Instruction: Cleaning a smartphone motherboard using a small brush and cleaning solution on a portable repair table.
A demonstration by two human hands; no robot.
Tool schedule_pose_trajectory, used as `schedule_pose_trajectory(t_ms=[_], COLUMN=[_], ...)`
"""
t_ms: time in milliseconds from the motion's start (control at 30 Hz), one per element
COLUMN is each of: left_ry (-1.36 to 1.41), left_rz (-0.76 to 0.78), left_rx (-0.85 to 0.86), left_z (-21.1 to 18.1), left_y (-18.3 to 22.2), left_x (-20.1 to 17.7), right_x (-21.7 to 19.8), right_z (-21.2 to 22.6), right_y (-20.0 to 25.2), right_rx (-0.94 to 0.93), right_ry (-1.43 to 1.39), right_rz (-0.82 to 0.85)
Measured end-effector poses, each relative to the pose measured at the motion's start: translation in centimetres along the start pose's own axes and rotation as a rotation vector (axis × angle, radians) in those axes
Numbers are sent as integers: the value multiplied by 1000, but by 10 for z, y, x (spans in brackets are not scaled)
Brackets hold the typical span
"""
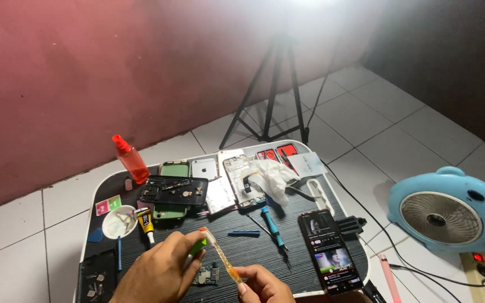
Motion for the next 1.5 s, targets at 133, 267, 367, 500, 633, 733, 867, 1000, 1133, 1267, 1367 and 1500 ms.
schedule_pose_trajectory(t_ms=[133, 267, 367, 500, 633, 733, 867, 1000, 1133, 1267, 1367, 1500], left_ry=[-74, -25, -63, -6, -48, -50, -9, -115, -93, -60, 76, 17], left_rz=[95, 89, 4, 18, -34, 45, 25, 78, 24, -16, 24, -40], left_rx=[-59, -142, 9, 10, 18, 155, 83, 158, 47, 107, -86, 63], left_z=[-2, -9, -21, -23, -20, -35, -33, -36, -23, -26, -9, -21], left_y=[-9, -8, -12, -14, -17, -13, -17, -8, -12, -9, -8, -4], left_x=[-8, -10, -22, -27, -41, -19, -32, -9, -24, -19, -28, -21], right_x=[-7, -9, -9, -7, -8, 1, 2, 3, -4, -5, -3, 5], right_z=[-1, -8, 3, 5, 4, 13, 9, 7, 6, 1, -9, -4], right_y=[-7, -18, -15, -12, -6, -4, -6, -5, -8, -17, -24, -22], right_rx=[-59, -31, -156, -163, -85, -224, -163, -193, -87, -90, -53, -67], right_ry=[47, 45, 89, 119, 71, 220, 164, 133, 118, 152, -8, 78], right_rz=[-55, 15, 87, 121, 117, 147, 131, 142, 81, 86, 158, 174])
Point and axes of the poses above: each hand's wrist, its own y-axis away from the middle knuckle, its own x-axis out of the palm, z = x × y, the point moved 8 cm from there along -y, towards the middle knuckle, and after that the axes turned 12 degrees about x, right-handed, at the moved point
